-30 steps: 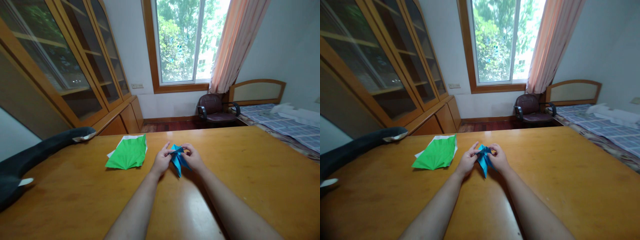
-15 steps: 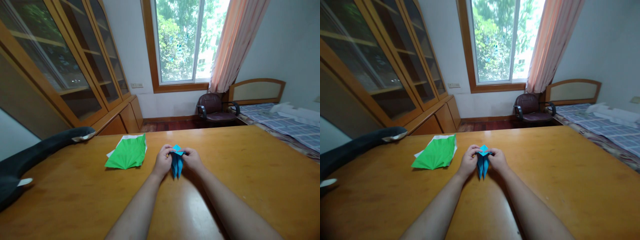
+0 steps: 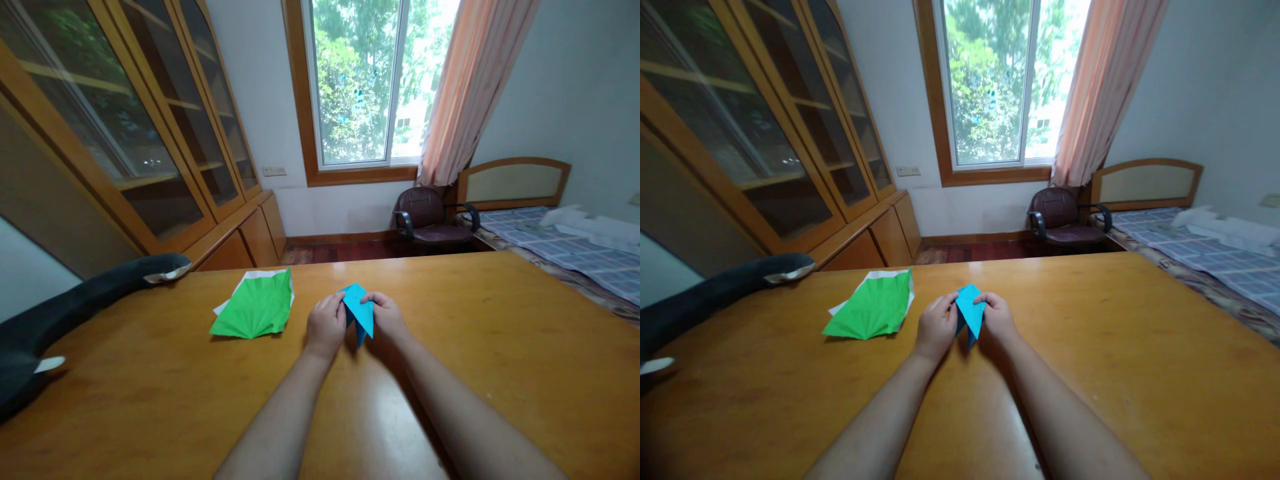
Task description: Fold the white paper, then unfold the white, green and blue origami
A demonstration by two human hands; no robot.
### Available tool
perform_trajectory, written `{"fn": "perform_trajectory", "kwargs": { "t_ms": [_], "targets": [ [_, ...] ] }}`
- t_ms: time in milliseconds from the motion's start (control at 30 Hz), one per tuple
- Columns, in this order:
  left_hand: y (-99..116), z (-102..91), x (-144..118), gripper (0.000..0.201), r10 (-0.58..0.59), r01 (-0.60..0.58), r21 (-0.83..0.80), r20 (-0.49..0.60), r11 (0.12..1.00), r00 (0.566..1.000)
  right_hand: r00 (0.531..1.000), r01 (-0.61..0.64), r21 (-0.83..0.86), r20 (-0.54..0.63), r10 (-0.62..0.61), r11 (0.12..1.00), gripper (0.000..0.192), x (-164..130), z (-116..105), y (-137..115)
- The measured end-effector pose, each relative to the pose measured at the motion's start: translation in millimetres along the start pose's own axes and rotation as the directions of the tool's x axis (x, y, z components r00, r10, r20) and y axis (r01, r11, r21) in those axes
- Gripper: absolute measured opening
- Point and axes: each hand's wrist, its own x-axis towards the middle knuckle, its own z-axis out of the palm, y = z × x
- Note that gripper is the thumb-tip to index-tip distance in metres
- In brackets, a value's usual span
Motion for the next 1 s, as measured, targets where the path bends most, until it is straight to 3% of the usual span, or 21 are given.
{"fn": "perform_trajectory", "kwargs": {
  "t_ms": [67,167,333,467,600,700,767,867,1000],
  "targets": [
    [3.6,2.5,-1.5,0.032,0.033,-0.035,0.066,0.029,0.997,0.999,1.000,0.017,-0.021,-0.009,-0.018,1.000,0.021,-0.3,-0.3,0.6],
    [9.3,4.4,-2.6,0.034,0.039,-0.047,0.120,0.072,0.992,0.997,0.991,0.135,-0.198,0.008,-0.136,0.971,0.030,-1.7,-3.0,4.9],
    [17.3,-1.2,0.0,0.029,-0.075,0.051,0.170,0.137,0.984,0.988,0.967,0.239,-0.515,0.046,-0.251,0.823,0.034,-6.9,-5.6,7.4],
    [20.7,-16.2,6.1,0.026,-0.153,0.102,0.221,0.227,0.970,0.962,0.963,0.228,-0.656,0.044,-0.266,0.720,0.046,-7.7,-7.5,-4.4],
    [23.1,-36.2,13.3,0.018,-0.225,0.134,0.244,0.393,0.960,0.892,0.966,0.223,-0.840,0.124,-0.225,0.494,0.034,-8.1,-10.6,-20.4],
    [27.1,-47.4,18.2,0.020,-0.292,0.169,0.308,0.414,0.936,0.862,0.965,0.249,-0.935,0.217,-0.148,0.253,0.018,-12.8,-9.7,-32.1],
    [30.6,-51.8,21.4,0.024,-0.313,0.173,0.351,0.397,0.920,0.863,0.964,0.257,-0.956,0.242,-0.113,0.139,0.014,-16.7,-6.9,-39.4],
    [33.5,-54.4,26.4,0.032,-0.321,0.156,0.405,0.383,0.901,0.866,0.962,0.264,-0.963,0.259,-0.092,0.054,0.015,-20.5,-1.2,-49.1],
    [25.8,-52.1,33.7,0.035,-0.308,0.120,0.421,0.414,0.899,0.857,0.967,0.251,-0.968,0.250,-0.056,0.006,0.018,-18.7,3.7,-60.3]
  ]
}}
